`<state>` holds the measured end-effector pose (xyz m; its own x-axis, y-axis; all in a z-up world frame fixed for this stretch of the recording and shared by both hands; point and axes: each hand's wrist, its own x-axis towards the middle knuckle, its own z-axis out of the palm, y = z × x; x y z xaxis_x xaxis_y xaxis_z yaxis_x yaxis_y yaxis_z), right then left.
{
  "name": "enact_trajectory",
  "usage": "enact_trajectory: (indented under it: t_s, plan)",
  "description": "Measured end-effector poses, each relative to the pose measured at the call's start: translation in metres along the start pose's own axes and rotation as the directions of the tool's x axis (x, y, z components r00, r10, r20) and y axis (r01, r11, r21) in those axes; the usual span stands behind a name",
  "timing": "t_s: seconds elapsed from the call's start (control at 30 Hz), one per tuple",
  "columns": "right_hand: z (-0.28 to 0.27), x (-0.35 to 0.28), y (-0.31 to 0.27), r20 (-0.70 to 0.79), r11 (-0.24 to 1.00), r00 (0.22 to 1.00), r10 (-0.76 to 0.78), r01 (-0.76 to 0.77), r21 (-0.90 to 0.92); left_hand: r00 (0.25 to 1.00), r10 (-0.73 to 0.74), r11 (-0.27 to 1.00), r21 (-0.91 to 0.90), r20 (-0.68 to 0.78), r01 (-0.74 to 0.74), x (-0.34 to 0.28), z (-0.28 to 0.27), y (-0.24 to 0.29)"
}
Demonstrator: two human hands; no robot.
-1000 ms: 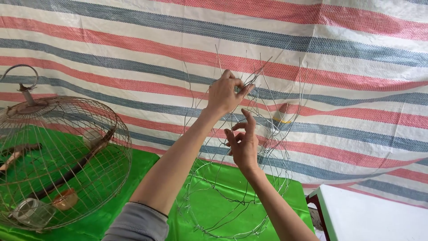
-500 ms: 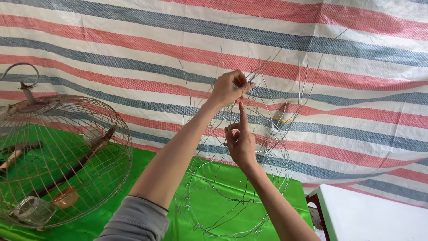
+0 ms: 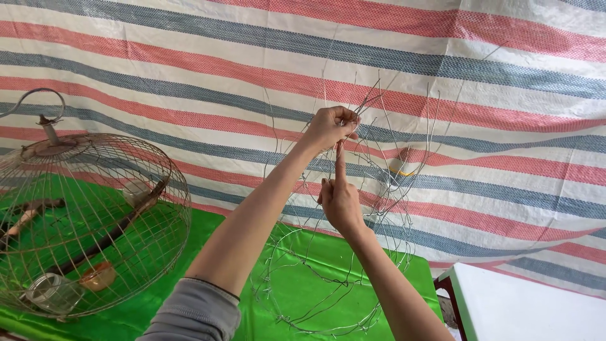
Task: Manually weaving and twisting metal wires to construct a cage-like structure.
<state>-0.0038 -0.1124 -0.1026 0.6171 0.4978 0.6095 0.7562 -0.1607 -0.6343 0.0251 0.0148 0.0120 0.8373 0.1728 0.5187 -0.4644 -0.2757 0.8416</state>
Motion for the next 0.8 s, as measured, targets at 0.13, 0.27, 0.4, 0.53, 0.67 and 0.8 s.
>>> enact_trajectory:
  t_s: [0.13, 0.27, 0.4, 0.53, 0.67, 0.8]
  plan:
    - [-0.014, -0.006, -0.021, 0.037, 0.985, 0.998, 0.048, -0.053, 0.166, 0.996, -0.077, 0.992, -0.105, -0.043, 0.072, 0.014, 0.001, -0.020]
    - [-0.030, -0.005, -0.017, 0.162, 0.966, 0.980, 0.119, -0.152, 0.210, 0.995, -0.098, 0.995, 0.001, -0.012, 0.098, 0.007, -0.004, -0.021]
    - [-0.048, 0.004, 0.002, 0.396, 0.952, 0.902, 0.174, -0.256, 0.166, 0.995, -0.101, 0.988, 0.116, -0.014, 0.102, 0.009, -0.005, -0.033]
    - [-0.059, 0.008, 0.006, 0.522, 0.916, 0.800, 0.296, -0.394, 0.083, 0.994, -0.108, 0.923, 0.371, 0.008, 0.098, -0.034, -0.008, 0.017]
    - [-0.056, 0.008, 0.027, 0.531, 0.933, 0.811, 0.245, -0.346, 0.099, 0.987, -0.145, 0.916, 0.388, 0.074, 0.105, -0.072, -0.015, 0.037]
    - [-0.059, 0.003, 0.008, 0.567, 0.932, 0.790, 0.234, -0.348, 0.100, 0.991, -0.049, 0.883, 0.469, 0.125, -0.015, -0.114, -0.042, 0.033]
